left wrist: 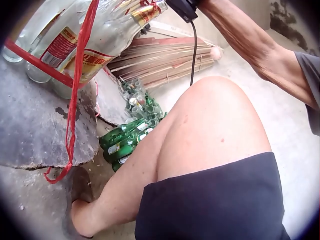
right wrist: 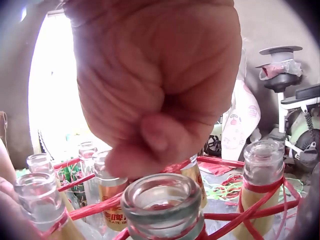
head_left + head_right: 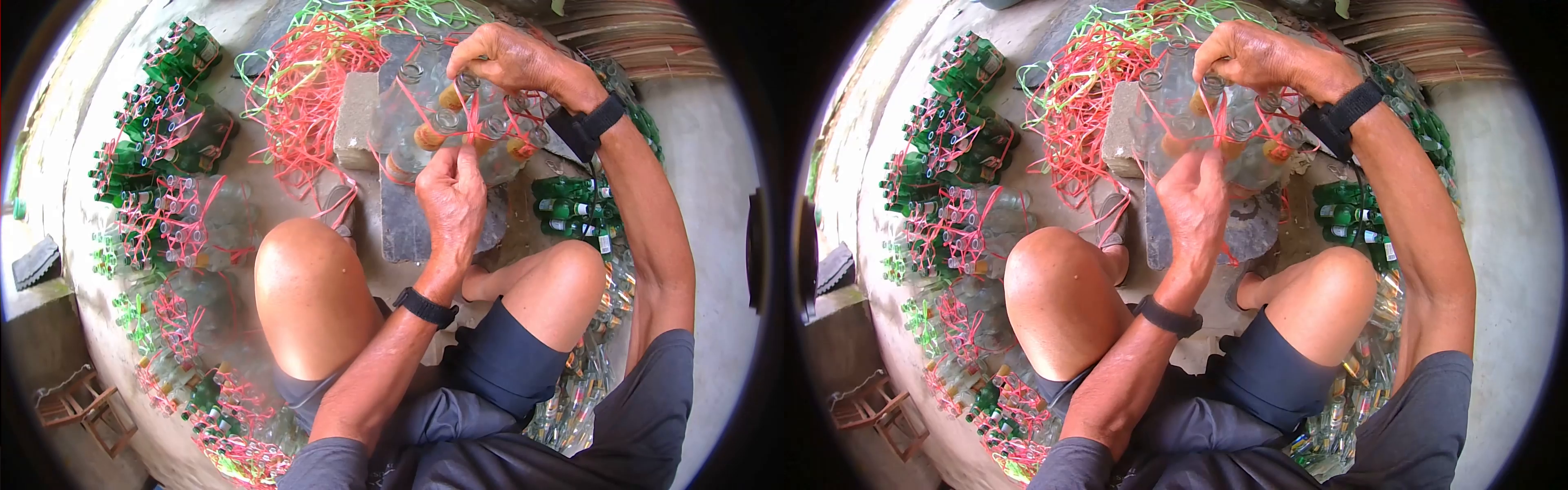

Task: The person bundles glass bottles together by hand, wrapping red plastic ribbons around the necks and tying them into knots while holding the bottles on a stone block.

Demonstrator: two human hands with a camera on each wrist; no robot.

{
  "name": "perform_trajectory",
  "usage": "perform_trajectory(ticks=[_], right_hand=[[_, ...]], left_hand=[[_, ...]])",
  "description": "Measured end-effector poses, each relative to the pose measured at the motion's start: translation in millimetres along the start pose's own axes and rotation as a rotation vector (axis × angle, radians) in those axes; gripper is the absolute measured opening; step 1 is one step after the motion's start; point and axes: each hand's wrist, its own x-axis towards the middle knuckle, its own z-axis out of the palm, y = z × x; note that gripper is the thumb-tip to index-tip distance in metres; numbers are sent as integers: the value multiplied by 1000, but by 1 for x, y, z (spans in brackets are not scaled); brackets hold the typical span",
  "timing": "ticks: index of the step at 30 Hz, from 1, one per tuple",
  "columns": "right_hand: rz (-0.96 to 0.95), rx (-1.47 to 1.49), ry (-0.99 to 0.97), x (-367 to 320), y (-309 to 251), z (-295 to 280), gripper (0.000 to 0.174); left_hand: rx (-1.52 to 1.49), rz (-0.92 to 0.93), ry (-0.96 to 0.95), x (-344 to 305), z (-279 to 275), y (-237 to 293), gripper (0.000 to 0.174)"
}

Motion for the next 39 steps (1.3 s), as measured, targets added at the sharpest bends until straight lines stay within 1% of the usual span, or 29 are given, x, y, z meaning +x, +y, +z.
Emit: perform_trajectory(ticks=[1,2,3,5,6,8,9,11,12,15,17,18,20,24,26,27,30,37,39], right_hand=[[-118,-9,25,5,13,4,24],[-235,-18,50,7,25,7,27],[-234,-17,54,7,26,7,27],[-101,9,32,7,28,9,30],[-101,10,34,7,29,9,30],[100,50,-10,5,31,10,31],[100,50,-7,5,32,11,31],[7,66,33,4,34,14,32],[10,66,35,3,27,11,32],[-9,-3,-13,-3,13,8,31],[-160,-125,266,-11,9,14,26],[-160,-127,267,-17,-1,14,26],[69,-162,459,-34,-35,14,19],[120,-113,422,-66,-79,29,18],[188,-110,349,-72,-94,40,20],[137,-81,444,-73,-87,53,18],[178,-87,507,-74,-82,74,17],[181,-79,584,-72,-83,82,14],[225,-125,611,-70,-84,86,14]], left_hand=[[39,-23,-31,-1,-4,2,27],[79,-45,-63,-2,-7,4,25],[81,-45,-65,-3,-8,7,25],[-2,-95,-50,-4,-9,13,25],[0,-94,-50,-5,-8,14,25],[7,43,-1,-6,-5,15,33],[8,45,-3,-6,-6,19,33],[31,2,-8,-7,-10,27,31],[32,2,-11,-8,-11,29,31],[12,-20,-31,-9,-16,31,30],[22,8,-63,-9,-19,27,30],[22,10,-64,-9,-20,28,30],[13,-4,-69,-7,-22,29,29],[39,-9,-82,-4,-26,22,29],[55,18,-85,-1,-29,22,29],[88,10,-91,0,-31,25,28],[103,7,-97,1,-34,24,28],[254,64,-112,4,-42,25,26],[278,68,-115,3,-44,26,26]])
